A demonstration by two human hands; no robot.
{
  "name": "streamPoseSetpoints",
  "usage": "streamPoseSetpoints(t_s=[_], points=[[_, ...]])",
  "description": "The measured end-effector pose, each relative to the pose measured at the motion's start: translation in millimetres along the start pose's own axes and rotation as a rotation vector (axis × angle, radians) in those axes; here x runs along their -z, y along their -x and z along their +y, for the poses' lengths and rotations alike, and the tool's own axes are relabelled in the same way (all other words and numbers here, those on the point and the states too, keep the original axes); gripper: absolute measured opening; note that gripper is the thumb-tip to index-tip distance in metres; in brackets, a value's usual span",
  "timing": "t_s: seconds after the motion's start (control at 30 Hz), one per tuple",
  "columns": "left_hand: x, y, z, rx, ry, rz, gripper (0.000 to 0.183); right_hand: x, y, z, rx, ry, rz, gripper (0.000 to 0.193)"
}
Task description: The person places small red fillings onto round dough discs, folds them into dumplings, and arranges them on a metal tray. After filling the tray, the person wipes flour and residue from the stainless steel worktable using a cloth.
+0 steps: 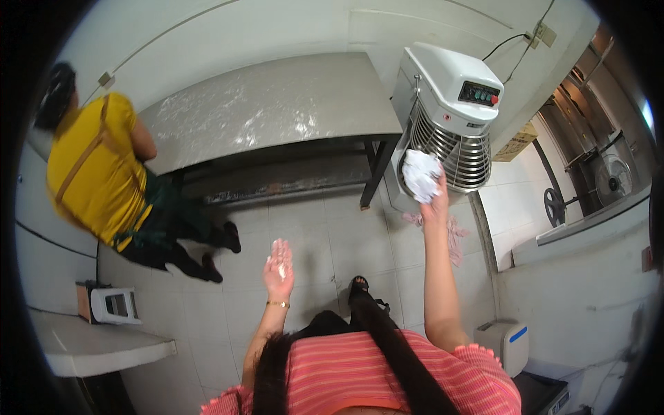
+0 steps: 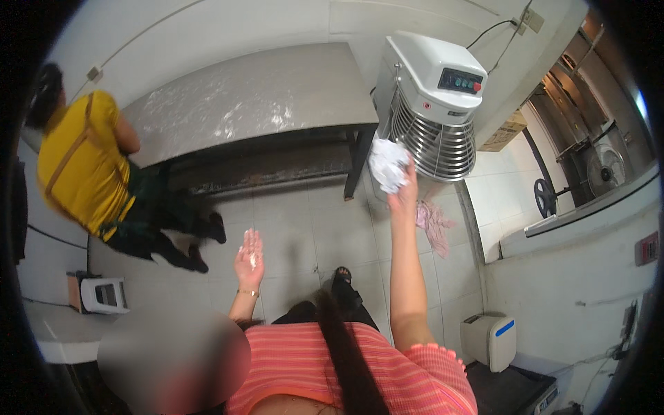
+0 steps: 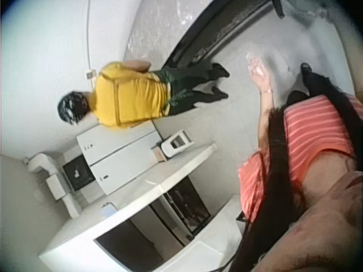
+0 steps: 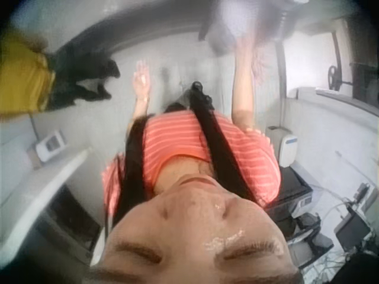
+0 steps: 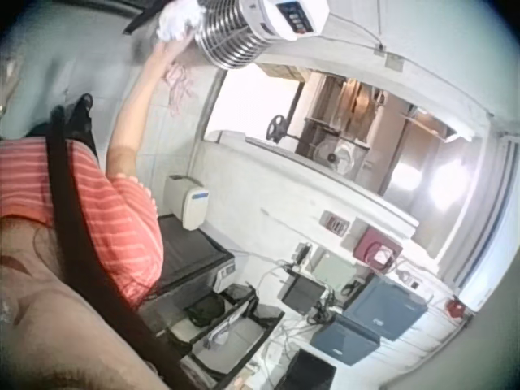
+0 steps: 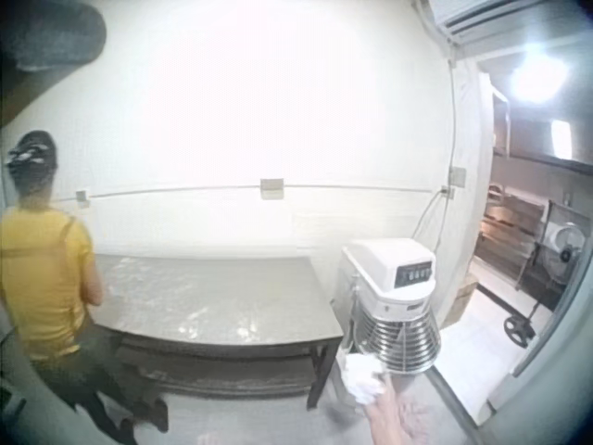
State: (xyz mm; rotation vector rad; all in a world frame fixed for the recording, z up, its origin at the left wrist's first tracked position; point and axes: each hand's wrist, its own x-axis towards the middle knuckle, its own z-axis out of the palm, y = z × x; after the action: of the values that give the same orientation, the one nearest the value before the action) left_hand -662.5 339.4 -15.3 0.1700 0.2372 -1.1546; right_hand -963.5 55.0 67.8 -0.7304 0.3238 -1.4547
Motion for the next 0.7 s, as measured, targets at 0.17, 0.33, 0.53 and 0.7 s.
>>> streamPoseSetpoints(t_s=[0.17,0.33,0.53,0.7], points=[[-25.1,-53.6,23.4,-0.147,0.148,0.084,0.045,-19.8,-157.2,88.6,-0.024,0.327,0.156,0.039],[-16.8,-102.6,53.6,-0.241,0.163,0.152,0.046,16.0,-241.6,170.4,0.086,1.184,0.063,0.036],[-15.1,-182.6,114.0,-0.263,0.056,0.185,0.049,18.0,-251.2,234.0,0.293,1.992,-0.233,0.04],[-15.2,-233.4,162.9,-0.286,-0.036,0.221,0.051,-52.4,-206.8,299.6,0.251,1.935,-0.158,0.052]])
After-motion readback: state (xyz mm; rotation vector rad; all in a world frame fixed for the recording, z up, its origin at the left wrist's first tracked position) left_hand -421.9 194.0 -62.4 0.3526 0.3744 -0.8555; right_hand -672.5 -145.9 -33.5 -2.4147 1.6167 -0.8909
